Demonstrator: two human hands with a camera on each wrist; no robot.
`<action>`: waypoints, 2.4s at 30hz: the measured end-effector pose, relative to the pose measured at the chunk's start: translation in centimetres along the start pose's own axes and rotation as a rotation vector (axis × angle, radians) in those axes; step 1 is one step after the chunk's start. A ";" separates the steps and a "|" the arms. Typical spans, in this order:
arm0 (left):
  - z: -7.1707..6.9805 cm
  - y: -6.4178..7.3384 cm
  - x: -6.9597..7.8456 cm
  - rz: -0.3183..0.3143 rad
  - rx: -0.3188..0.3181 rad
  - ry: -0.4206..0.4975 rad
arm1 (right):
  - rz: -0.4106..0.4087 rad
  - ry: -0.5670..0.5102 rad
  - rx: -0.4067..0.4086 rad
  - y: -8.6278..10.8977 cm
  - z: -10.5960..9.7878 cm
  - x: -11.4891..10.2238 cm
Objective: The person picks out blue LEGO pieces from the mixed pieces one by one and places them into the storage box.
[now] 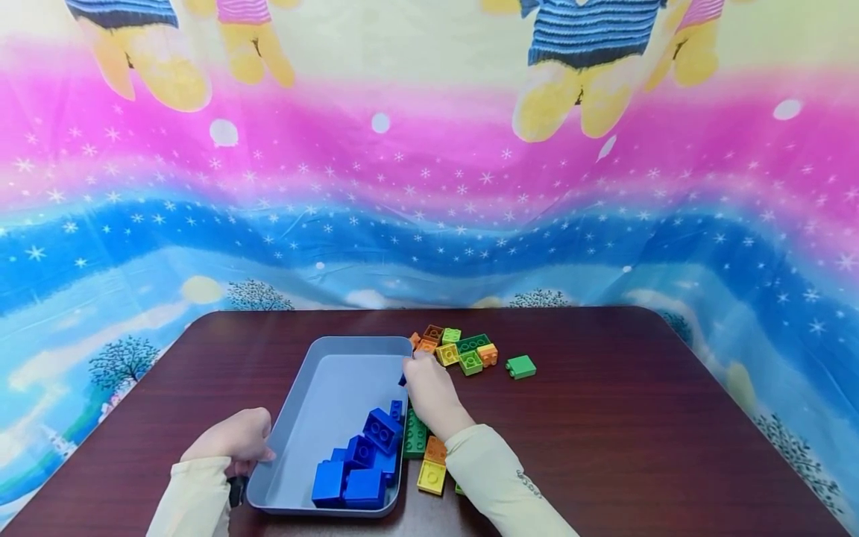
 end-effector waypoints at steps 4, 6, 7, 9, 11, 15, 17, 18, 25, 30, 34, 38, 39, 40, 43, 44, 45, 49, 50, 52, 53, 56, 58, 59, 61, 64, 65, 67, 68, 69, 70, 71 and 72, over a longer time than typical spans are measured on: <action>0.0 0.0 0.0 0.002 0.001 0.002 | -0.027 0.010 -0.007 -0.2 0.3 -0.8; -0.1 0.0 0.0 0.001 0.000 0.003 | -0.042 0.011 -0.004 -0.2 0.4 -1.1; -0.1 0.0 0.0 0.000 -0.002 0.004 | -0.051 0.007 0.002 -0.2 0.4 -1.2; 0.0 0.0 -0.1 -0.010 -0.004 0.012 | -0.070 -0.002 0.011 -0.1 0.4 -1.4; 0.0 0.0 -0.1 -0.017 -0.008 0.017 | -0.089 -0.016 0.023 -0.1 0.5 -1.6; -0.1 0.1 -0.1 -0.027 -0.009 0.020 | -0.125 -0.040 0.042 -0.1 0.6 -1.8; -0.1 0.1 -0.1 -0.022 -0.008 0.013 | -0.138 -0.045 0.045 -0.2 0.8 -2.0; -0.1 0.1 -0.1 -0.018 -0.005 0.010 | -0.144 -0.047 0.044 -0.2 0.8 -2.1; -0.1 0.1 -0.1 0.000 0.008 -0.001 | -0.183 -0.040 0.059 -0.4 1.1 -2.9; -0.2 0.2 -0.1 -0.007 0.009 -0.004 | -0.175 -0.012 0.020 -0.8 1.7 -3.2; -0.2 0.2 -0.1 -0.008 0.010 -0.003 | -0.153 0.030 -0.050 -0.9 2.5 -3.1; -0.2 0.1 -0.1 -0.005 0.011 -0.008 | -0.136 0.100 -0.108 -1.0 3.1 -3.1; -0.2 0.1 -0.1 -0.006 0.011 -0.009 | -0.136 0.115 -0.115 -1.0 3.2 -3.1; -0.2 0.1 -0.1 -0.006 0.011 -0.008 | -0.137 0.129 -0.119 -1.0 3.3 -3.1; -0.2 0.1 -0.1 -0.005 0.011 -0.003 | -0.146 0.152 -0.125 -0.9 3.4 -3.1; -0.2 0.1 -0.1 -0.004 0.011 -0.002 | -0.152 0.159 -0.125 -0.8 3.5 -3.2; -0.2 0.1 -0.1 -0.006 0.009 -0.001 | -0.155 0.159 -0.129 -0.8 3.6 -3.2; -0.1 0.1 -0.2 -0.004 0.004 0.002 | -0.168 0.171 -0.137 -0.6 3.8 -3.3; -0.1 0.1 -0.2 -0.004 0.004 0.002 | -0.169 0.174 -0.139 -0.6 3.8 -3.3; -0.1 0.1 -0.1 -0.003 0.008 0.002 | -0.177 0.188 -0.138 -0.5 3.8 -3.4; -0.1 0.1 -0.1 0.001 0.008 0.002 | -0.183 0.190 -0.137 -0.4 3.8 -3.5; -0.1 0.1 -0.1 0.001 0.011 0.006 | -0.193 0.203 -0.140 -0.3 3.7 -3.6; -0.1 0.1 -0.1 0.002 0.010 0.008 | -0.199 0.202 -0.144 -0.2 3.8 -3.6; -0.1 0.1 -0.1 0.001 0.009 0.009 | -0.205 0.202 -0.144 -0.2 3.8 -3.6; -0.1 0.1 -0.1 -0.004 0.008 0.010 | -0.220 0.207 -0.141 -0.1 3.9 -3.7; 0.0 0.1 -0.1 -0.005 0.008 0.010 | -0.250 0.222 -0.123 0.0 3.9 -3.7; 0.0 0.1 -0.1 -0.004 0.008 0.009 | -0.258 0.232 -0.118 0.1 3.9 -3.7; 0.0 0.0 -0.1 -0.002 0.006 0.007 | -0.271 0.249 -0.110 0.1 3.9 -3.8; 0.0 0.0 -0.1 -0.001 0.005 0.004 | -0.275 0.254 -0.110 0.2 4.0 -3.8; 0.0 0.0 -0.1 -0.002 0.003 0.005 | -0.277 0.254 -0.116 0.2 4.0 -3.8; 0.0 0.0 -0.1 -0.003 0.001 0.005 | -0.280 0.253 -0.126 0.2 4.0 -3.8; 0.0 -0.1 -0.1 -0.002 -0.002 0.005 | -0.279 0.244 -0.138 0.2 4.0 -3.8; 0.0 -0.1 -0.1 -0.005 -0.004 0.005 | -0.279 0.234 -0.147 0.3 3.9 -3.7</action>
Point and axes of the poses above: each hand's wrist, its own y-axis away from the middle knuckle, its own z-axis out of the palm, x = y × z, the point moved 8 cm from there along -y, towards the middle knuckle, and after that the axes turned 6 degrees about z, right-handed, at the moved point
